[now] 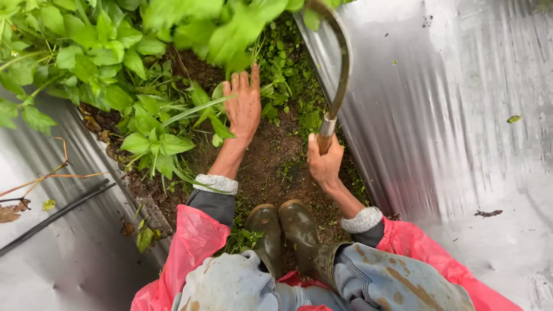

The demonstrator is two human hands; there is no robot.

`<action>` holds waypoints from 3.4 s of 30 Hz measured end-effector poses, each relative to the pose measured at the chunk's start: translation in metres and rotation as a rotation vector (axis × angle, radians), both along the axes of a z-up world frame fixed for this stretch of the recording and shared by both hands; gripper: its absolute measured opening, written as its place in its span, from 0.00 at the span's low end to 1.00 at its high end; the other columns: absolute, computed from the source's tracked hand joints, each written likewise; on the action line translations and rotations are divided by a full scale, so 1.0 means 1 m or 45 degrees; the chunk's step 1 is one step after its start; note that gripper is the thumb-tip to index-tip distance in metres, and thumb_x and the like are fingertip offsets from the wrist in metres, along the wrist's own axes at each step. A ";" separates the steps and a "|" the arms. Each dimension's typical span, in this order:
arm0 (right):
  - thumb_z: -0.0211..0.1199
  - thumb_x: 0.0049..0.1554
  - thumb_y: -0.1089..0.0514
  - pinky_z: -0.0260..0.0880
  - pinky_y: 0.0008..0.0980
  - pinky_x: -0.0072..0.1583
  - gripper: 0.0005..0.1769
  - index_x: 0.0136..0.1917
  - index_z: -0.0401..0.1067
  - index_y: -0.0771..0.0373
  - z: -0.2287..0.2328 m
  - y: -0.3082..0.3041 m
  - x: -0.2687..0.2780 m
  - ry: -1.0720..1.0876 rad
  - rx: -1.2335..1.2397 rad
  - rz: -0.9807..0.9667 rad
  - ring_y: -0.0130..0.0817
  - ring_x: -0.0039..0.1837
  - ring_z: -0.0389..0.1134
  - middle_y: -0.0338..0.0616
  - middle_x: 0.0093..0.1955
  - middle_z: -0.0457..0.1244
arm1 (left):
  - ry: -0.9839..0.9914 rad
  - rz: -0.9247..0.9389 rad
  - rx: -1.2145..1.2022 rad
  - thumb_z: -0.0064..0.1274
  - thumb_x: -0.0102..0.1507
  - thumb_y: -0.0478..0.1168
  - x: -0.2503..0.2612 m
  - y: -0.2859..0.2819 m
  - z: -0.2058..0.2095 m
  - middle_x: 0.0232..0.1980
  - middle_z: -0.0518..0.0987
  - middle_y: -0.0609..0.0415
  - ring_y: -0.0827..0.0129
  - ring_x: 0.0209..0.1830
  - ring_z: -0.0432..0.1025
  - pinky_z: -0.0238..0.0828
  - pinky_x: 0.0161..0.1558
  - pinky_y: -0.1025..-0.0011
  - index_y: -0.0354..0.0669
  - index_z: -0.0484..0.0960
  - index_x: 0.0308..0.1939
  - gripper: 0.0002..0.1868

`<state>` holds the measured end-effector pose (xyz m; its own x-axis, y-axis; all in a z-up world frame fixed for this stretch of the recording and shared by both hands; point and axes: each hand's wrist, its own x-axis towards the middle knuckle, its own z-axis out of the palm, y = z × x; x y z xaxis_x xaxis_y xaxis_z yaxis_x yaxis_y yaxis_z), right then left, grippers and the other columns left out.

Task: Cutting and pulling weeds from a garden plot using a sickle.

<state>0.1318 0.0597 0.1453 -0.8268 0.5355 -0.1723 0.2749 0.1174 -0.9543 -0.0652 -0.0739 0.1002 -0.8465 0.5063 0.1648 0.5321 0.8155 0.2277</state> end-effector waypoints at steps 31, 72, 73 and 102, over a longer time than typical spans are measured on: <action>0.53 0.63 0.62 0.67 0.27 0.28 0.04 0.45 0.65 0.63 -0.024 -0.015 -0.050 -0.296 0.111 0.099 0.24 0.27 0.60 0.36 0.31 0.59 | -0.024 0.029 0.238 0.49 0.62 0.25 0.000 -0.020 0.002 0.53 0.80 0.38 0.52 0.54 0.75 0.70 0.51 0.55 0.35 0.77 0.65 0.25; 0.55 0.58 0.63 0.65 0.26 0.26 0.06 0.38 0.64 0.60 -0.020 -0.012 0.046 -0.433 0.177 0.031 0.23 0.24 0.59 0.35 0.27 0.58 | -0.068 -0.016 0.329 0.51 0.61 0.24 0.026 -0.043 -0.029 0.56 0.79 0.42 0.54 0.58 0.73 0.71 0.61 0.52 0.39 0.79 0.65 0.27; 0.55 0.58 0.63 0.65 0.26 0.26 0.06 0.38 0.64 0.60 -0.020 -0.007 0.033 -0.436 0.179 0.038 0.23 0.24 0.59 0.35 0.27 0.58 | -0.071 -0.009 0.330 0.51 0.61 0.24 0.025 -0.043 -0.030 0.56 0.79 0.42 0.54 0.58 0.73 0.71 0.61 0.52 0.39 0.79 0.65 0.27; 0.55 0.59 0.62 0.65 0.26 0.26 0.06 0.40 0.66 0.61 -0.037 -0.007 0.050 -0.557 0.023 0.086 0.23 0.25 0.60 0.35 0.27 0.60 | -0.378 0.011 0.343 0.48 0.54 0.15 0.013 -0.064 0.006 0.72 0.68 0.34 0.41 0.77 0.61 0.75 0.62 0.54 0.36 0.78 0.62 0.32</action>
